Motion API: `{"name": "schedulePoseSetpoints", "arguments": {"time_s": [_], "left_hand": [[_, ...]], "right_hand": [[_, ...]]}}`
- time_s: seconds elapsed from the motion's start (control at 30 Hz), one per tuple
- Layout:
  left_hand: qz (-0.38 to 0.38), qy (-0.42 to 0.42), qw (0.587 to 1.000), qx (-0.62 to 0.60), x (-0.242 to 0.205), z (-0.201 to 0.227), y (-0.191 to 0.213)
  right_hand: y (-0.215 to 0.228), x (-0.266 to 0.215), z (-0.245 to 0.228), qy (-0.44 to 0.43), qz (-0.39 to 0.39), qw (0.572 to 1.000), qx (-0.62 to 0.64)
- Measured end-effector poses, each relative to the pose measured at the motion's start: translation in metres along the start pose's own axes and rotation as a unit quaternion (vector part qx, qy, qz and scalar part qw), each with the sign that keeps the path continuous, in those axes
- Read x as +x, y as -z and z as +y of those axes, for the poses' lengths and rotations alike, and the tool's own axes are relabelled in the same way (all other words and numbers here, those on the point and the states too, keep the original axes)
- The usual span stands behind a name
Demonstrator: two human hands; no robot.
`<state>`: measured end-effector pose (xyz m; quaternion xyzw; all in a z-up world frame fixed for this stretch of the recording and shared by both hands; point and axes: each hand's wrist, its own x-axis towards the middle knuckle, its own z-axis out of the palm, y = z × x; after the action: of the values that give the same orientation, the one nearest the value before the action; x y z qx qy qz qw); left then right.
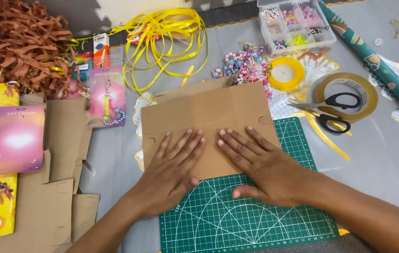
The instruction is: Folding and assembling a cardboard box template on a craft table.
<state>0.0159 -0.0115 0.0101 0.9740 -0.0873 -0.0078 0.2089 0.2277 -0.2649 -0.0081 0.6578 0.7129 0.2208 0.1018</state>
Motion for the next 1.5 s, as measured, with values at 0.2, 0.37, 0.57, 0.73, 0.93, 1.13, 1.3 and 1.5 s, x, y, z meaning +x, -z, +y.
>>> {"name": "schedulePoseSetpoints", "arguments": {"time_s": [0.2,0.37,0.57,0.73,0.93,1.13,1.3,1.5], "left_hand": [[0.049,0.073,0.995,0.052,0.004,0.000,-0.020],[0.058,0.087,0.992,0.075,0.003,0.000,-0.026],[0.031,0.066,0.996,0.054,0.001,-0.008,-0.022],[-0.016,0.051,0.998,0.034,0.000,-0.014,-0.013],[-0.020,0.010,0.999,0.042,-0.004,-0.017,-0.012],[0.003,-0.020,0.998,0.056,-0.004,-0.023,-0.009],[0.170,0.265,0.949,-0.018,0.000,-0.033,0.028],[0.246,0.371,0.880,-0.167,-0.007,-0.069,0.028]], "right_hand": [[-0.002,-0.004,0.003,-0.024,0.000,0.975,0.219],[0.016,0.011,-0.015,0.030,0.050,0.898,0.436],[0.021,0.011,-0.016,0.068,0.063,0.921,0.379],[0.018,0.004,0.010,0.080,0.057,0.896,0.433],[0.021,0.002,0.053,0.088,0.016,0.836,0.541],[-0.003,-0.006,0.081,-0.076,0.082,0.795,0.597],[-0.015,-0.008,0.084,-0.430,0.020,0.840,0.330],[0.004,0.005,0.068,-0.425,-0.006,0.825,0.373]]}}
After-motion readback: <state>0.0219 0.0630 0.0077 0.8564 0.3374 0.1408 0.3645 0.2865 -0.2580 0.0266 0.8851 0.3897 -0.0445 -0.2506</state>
